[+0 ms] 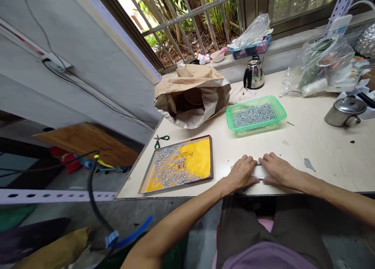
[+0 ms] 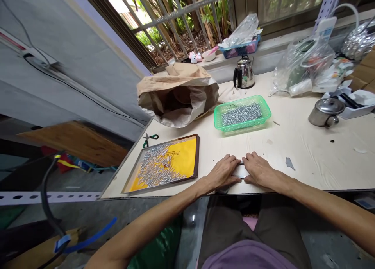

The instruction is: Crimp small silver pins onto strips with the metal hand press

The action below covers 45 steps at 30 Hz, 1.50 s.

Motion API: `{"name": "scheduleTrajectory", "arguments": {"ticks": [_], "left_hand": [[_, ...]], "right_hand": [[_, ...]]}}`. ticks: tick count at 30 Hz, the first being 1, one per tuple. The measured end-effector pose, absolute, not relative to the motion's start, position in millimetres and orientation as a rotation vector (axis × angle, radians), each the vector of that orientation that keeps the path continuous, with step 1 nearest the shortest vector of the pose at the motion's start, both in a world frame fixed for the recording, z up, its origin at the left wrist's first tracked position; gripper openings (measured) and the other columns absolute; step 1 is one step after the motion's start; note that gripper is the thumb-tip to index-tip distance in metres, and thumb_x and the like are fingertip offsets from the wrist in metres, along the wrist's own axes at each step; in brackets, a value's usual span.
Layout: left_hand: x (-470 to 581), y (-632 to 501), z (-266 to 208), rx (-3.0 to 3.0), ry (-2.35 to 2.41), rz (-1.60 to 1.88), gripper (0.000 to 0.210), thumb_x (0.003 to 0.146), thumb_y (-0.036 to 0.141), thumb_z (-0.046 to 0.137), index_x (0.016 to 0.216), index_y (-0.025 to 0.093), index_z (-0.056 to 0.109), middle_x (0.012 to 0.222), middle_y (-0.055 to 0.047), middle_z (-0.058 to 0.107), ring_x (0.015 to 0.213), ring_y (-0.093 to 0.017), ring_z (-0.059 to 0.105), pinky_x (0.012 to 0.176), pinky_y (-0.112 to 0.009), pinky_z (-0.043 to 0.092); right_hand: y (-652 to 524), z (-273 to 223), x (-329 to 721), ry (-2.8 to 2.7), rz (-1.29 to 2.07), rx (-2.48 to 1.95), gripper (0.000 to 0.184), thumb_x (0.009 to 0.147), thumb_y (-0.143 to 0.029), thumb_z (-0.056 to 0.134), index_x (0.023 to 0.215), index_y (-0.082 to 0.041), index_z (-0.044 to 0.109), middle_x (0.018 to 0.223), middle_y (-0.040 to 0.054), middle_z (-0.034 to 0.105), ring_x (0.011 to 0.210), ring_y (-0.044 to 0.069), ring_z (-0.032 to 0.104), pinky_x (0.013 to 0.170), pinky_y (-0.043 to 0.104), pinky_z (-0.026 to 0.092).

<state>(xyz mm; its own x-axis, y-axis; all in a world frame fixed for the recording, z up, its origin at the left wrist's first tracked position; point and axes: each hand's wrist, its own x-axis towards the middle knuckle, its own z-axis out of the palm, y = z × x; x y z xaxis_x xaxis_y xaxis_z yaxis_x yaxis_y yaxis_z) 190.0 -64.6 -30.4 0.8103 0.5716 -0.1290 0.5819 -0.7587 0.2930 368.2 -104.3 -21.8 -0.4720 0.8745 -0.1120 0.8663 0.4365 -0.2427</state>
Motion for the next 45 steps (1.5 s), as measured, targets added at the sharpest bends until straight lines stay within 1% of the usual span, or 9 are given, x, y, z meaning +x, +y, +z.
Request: {"name": "scheduleTrajectory", "arguments": {"ticks": [3,9,14,17,25,29,35,39,45], "left_hand": [[191.4,-69.5,-32.7,2.625,0.897,-0.015,0.016,0.086,0.031,0.060,0.091,0.016,0.058,0.093,-0.007,0.059,0.093,-0.022,0.052,0.081,-0.034,0.044],[193.5,-78.6,-33.1,2.586,1.015,0.047,0.015,0.089,0.031,0.056,0.093,0.017,0.059,0.091,-0.006,0.061,0.092,-0.022,0.055,0.081,-0.035,0.047],[192.2,-111.2,-53.8,2.679,1.145,0.376,0.028,0.090,0.024,0.051,0.115,0.012,0.051,0.127,-0.018,0.052,0.121,-0.027,0.048,0.099,-0.042,0.043],[196.5,-134.2,-68.1,2.734,1.053,0.545,0.028,0.093,0.020,0.042,0.120,0.012,0.049,0.130,-0.018,0.051,0.125,-0.027,0.046,0.102,-0.044,0.042],[210.1,-144.4,-61.5,2.634,0.983,0.560,0.024,0.095,0.023,0.039,0.110,0.012,0.054,0.106,-0.012,0.063,0.105,-0.023,0.058,0.104,-0.046,0.040],[208.7,-150.5,-61.0,2.612,0.937,0.605,0.026,0.094,0.024,0.040,0.110,0.011,0.056,0.103,-0.014,0.064,0.101,-0.024,0.060,0.092,-0.040,0.050],[159.1,-167.7,-45.4,2.856,0.506,0.779,0.023,0.094,0.021,0.041,0.098,0.015,0.063,0.076,-0.005,0.065,0.070,-0.013,0.060,0.068,-0.023,0.050],[81.4,-119.9,-23.2,2.721,1.456,0.830,0.024,0.092,0.017,0.042,0.090,0.016,0.065,0.077,-0.006,0.065,0.073,-0.016,0.057,0.067,-0.027,0.047],[1.7,-31.7,-6.1,2.071,2.358,0.161,0.017,0.088,0.022,0.055,0.082,0.014,0.069,0.090,-0.008,0.068,0.094,-0.022,0.056,0.080,-0.030,0.045]], "right_hand": [[-111.7,-27.8,366.9,-2.632,0.404,-1.514,0.004,0.084,-0.016,0.057,0.081,-0.018,0.057,0.083,0.0063,0.058,0.081,0.020,0.054,0.070,0.030,0.044],[-110.4,-37.5,374.0,-2.564,0.388,-1.452,0.009,0.085,-0.016,0.054,0.092,-0.017,0.059,0.088,0.0067,0.058,0.086,0.021,0.054,0.075,0.032,0.044],[-87.0,-50.3,394.4,-2.600,0.422,-1.387,0.062,0.072,-0.045,0.069,0.123,-0.016,0.052,0.110,0.0145,0.058,0.099,0.029,0.051,0.083,0.042,0.044],[-74.0,-51.1,399.7,-2.604,0.427,-1.344,0.042,0.083,-0.043,0.058,0.116,-0.018,0.059,0.107,0.0129,0.060,0.096,0.027,0.053,0.085,0.041,0.043],[-57.8,-15.9,362.0,-2.541,0.205,-1.624,0.017,0.087,-0.016,0.050,0.081,-0.017,0.066,0.084,0.0081,0.062,0.081,0.021,0.053,0.074,0.034,0.039],[-69.7,-11.2,320.2,-2.797,0.334,-1.111,0.016,0.084,-0.018,0.058,0.094,-0.024,0.068,0.098,0.0064,0.062,0.090,0.021,0.050,0.073,0.032,0.037],[-77.8,-40.2,280.9,-2.864,0.063,-0.725,0.018,0.082,-0.010,0.056,0.068,-0.019,0.063,0.082,0.0059,0.059,0.081,0.019,0.048,0.066,0.031,0.035],[-74.9,-61.6,272.9,-2.680,-0.137,-0.684,0.032,0.084,0.001,0.042,0.071,-0.021,0.061,0.069,0.0018,0.056,0.073,0.018,0.048,0.069,0.032,0.036],[-43.8,-16.5,299.6,-2.347,-0.121,-0.732,0.031,0.091,-0.008,0.034,0.090,-0.022,0.061,0.080,0.0043,0.061,0.079,0.019,0.053,0.074,0.034,0.042]]}}
